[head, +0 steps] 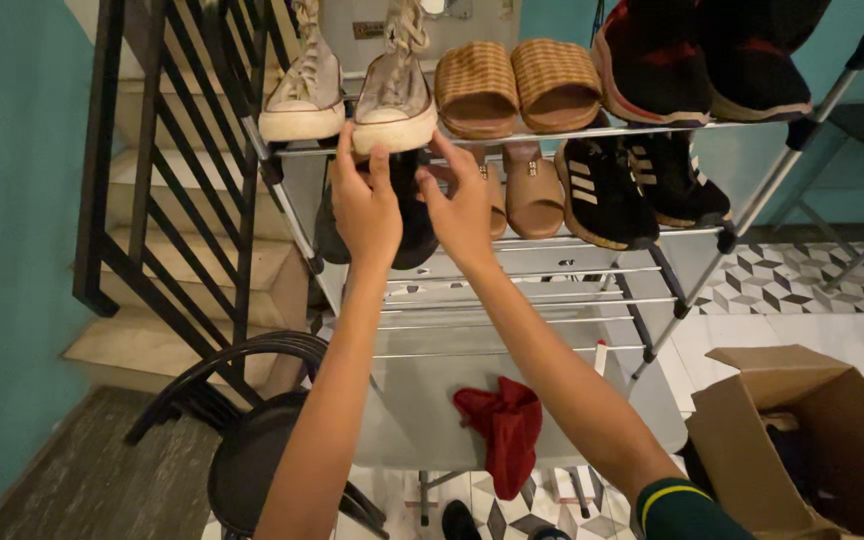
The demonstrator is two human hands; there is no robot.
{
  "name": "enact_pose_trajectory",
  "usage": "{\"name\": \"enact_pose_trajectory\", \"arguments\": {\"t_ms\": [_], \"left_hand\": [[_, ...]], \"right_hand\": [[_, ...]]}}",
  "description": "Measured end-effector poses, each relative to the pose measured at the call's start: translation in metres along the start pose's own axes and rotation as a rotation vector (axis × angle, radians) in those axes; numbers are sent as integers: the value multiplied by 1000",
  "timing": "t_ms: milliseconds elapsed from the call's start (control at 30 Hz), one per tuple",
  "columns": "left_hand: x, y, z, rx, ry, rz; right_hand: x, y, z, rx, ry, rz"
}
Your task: The person cleans a pair of beige canvas sneakers using a red cloth and a spray bottle. They wipe the upper fabric, laces, and rubber toe cap, then spray and scrub the sole with a brush. The cleaned shoes are placed back on a metal shoe rack.
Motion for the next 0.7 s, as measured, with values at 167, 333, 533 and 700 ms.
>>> {"name": "enact_pose_trajectory", "arguments": {"t_ms": [167, 333, 533, 700], "left_hand": [[6, 2, 4, 175, -10, 2], [8, -2, 9, 223, -112, -94], [16, -4, 10, 137, -186, -102], [12, -3, 6, 124, -221, -143]], "right_hand": [[-9, -6, -7, -416, 0, -270], [-10, -3, -13, -350, -82, -154], [-11, 0, -17, -308, -173, 22], [-12, -1, -16, -291, -210, 31]]}}
Point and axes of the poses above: each hand's wrist, its own x-axis towards the middle knuckle, its own z-axis out of the palm, y = z × x, the point moved 5 cm from there along x, towards the middle knuckle, and after that the axes turned 4 degrees about -x, right-handed, at the moved point
